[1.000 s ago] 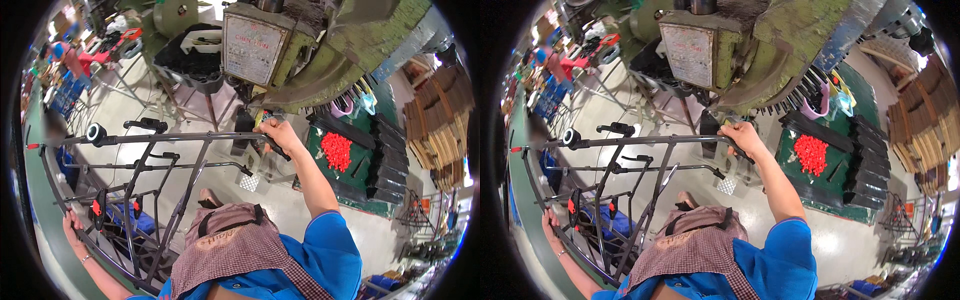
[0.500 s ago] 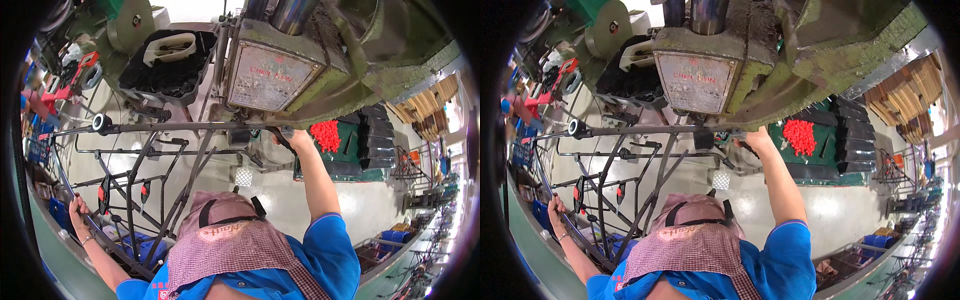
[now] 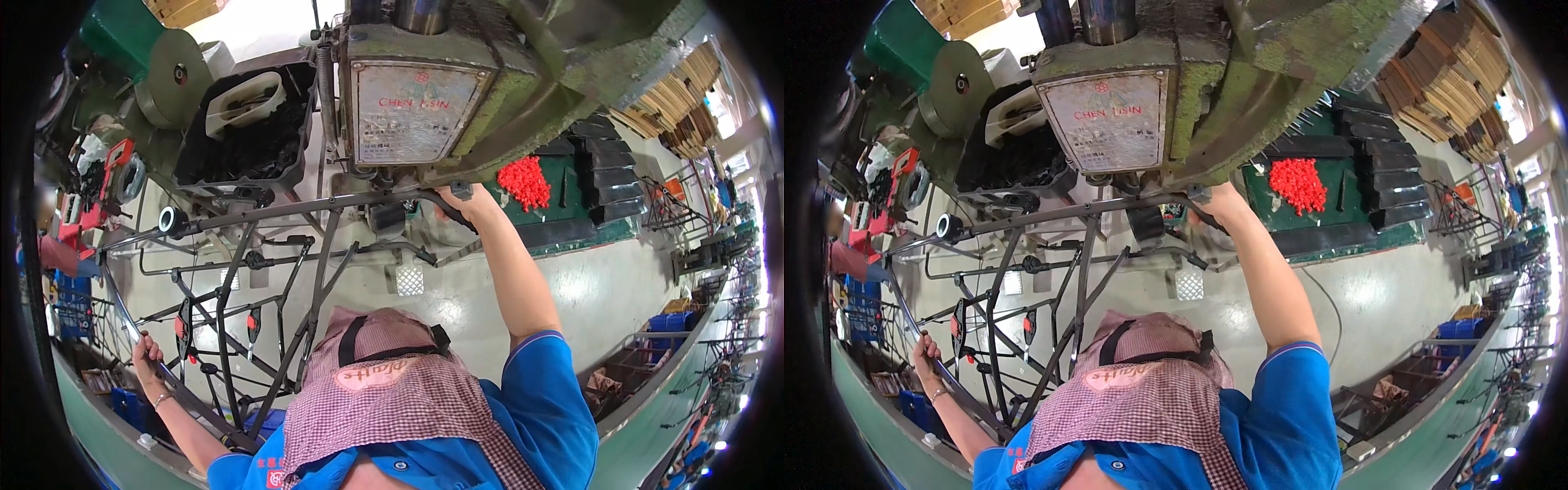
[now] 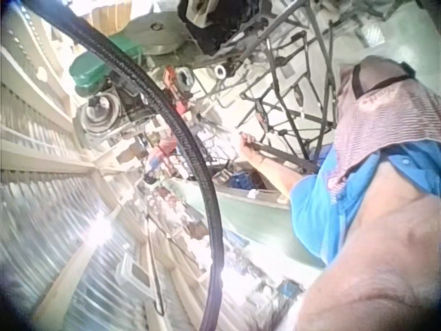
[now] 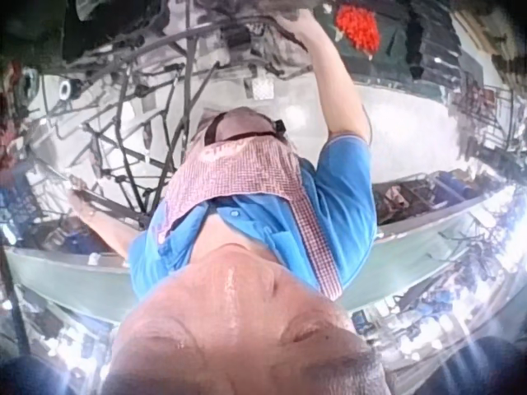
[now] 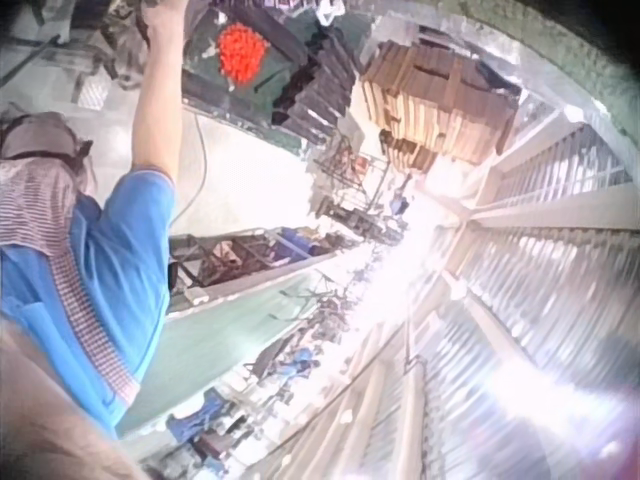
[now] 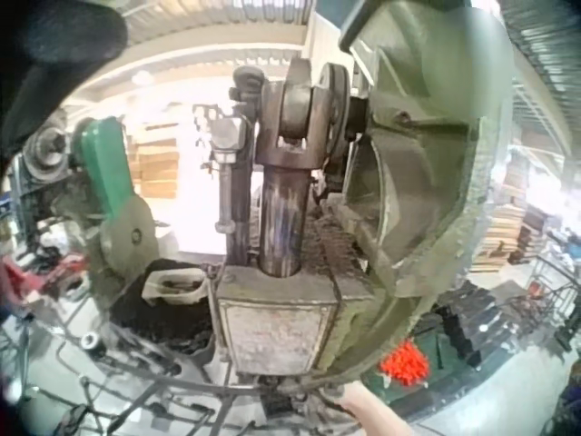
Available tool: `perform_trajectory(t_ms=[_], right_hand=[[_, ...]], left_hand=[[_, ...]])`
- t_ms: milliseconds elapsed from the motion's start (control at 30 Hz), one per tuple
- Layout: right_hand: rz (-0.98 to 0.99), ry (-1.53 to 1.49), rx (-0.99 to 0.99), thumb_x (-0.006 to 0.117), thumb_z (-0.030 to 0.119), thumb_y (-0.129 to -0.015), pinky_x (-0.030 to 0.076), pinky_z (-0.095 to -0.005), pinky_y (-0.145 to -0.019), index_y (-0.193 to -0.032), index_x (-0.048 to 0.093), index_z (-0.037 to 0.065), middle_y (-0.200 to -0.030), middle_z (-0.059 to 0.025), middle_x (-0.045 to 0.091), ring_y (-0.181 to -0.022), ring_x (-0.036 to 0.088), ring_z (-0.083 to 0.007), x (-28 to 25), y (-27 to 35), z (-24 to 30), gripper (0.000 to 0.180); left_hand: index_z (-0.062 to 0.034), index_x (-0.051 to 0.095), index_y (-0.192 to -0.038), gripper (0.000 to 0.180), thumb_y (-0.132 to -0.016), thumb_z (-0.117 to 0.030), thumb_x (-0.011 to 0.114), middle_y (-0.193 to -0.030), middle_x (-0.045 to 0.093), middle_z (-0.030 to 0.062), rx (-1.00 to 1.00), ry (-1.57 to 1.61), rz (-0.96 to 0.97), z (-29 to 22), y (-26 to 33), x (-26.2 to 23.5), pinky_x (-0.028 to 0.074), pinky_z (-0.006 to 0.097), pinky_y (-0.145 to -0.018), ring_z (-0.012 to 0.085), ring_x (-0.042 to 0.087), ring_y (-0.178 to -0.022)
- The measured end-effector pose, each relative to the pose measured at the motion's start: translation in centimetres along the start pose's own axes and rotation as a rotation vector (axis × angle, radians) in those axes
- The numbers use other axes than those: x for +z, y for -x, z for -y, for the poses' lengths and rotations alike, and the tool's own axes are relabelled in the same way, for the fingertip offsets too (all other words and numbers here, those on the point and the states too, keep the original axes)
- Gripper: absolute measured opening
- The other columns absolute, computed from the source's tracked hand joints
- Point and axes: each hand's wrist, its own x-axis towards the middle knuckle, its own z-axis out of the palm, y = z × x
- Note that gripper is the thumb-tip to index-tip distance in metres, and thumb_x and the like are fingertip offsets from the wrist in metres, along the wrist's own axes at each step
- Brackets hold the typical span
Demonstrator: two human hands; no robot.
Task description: The person repeatedly picks up black plastic feet and attaches them to the legs of metal chair frames using a pneumatic press. The person handles the frames and feet by hand, positions them under the press, and activates the machine to secure the parts.
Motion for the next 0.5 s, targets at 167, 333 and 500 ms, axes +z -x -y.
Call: perform_trajectory(t_ms=[167, 333, 500], right_hand=[[-0.04, -0.118, -0.08, 0.064, 0.014, -0.085, 0.042, -0.027, -0.034, -0.104, 0.054, 0.003, -0.075, -0.006, 0.061, -0.04, 0.055, -0.015, 0.5, -1.7, -4.4, 0.024], [-0.283, 0.334, -0.261, 0.068, 0.019, -0.083, 0.052, -0.0335, -0.058, -0.108, 0.06, 0.006, -0.087, -0.0095, 0.067, -0.064, 0.065, -0.023, 2.1, -0.4, -4.1, 0.03], [-0.207, 0.404, -0.429, 0.071, 0.029, -0.08, 0.051, -0.0387, -0.08, -0.108, 0.065, 0.014, -0.097, -0.0108, 0.068, -0.091, 0.064, -0.033, 5.0, -0.1, -3.6, 0.033]], left_hand=[[-0.0022, 0.05, -0.109, 0.027, -0.095, -0.025, 0.057, -0.073, 0.043, -0.003, -0.019, -0.021, 0.018, 1.1, -0.2, -0.3, 0.034, 0.02, -0.047, 0.0047, 0.037, -0.052], [-0.0027, 0.05, -0.113, 0.028, -0.095, -0.024, 0.056, -0.072, 0.043, -0.0034, 0.021, 0.013, 0.035, 1.9, 1.7, 0.6, 0.034, 0.019, -0.046, 0.0046, 0.037, -0.052], [-0.0033, 0.05, -0.112, 0.027, -0.095, -0.023, 0.056, -0.072, 0.043, -0.003, 0.052, 0.002, -0.011, 1.7, 2.7, 1.7, 0.034, 0.02, -0.046, 0.0045, 0.037, -0.052]])
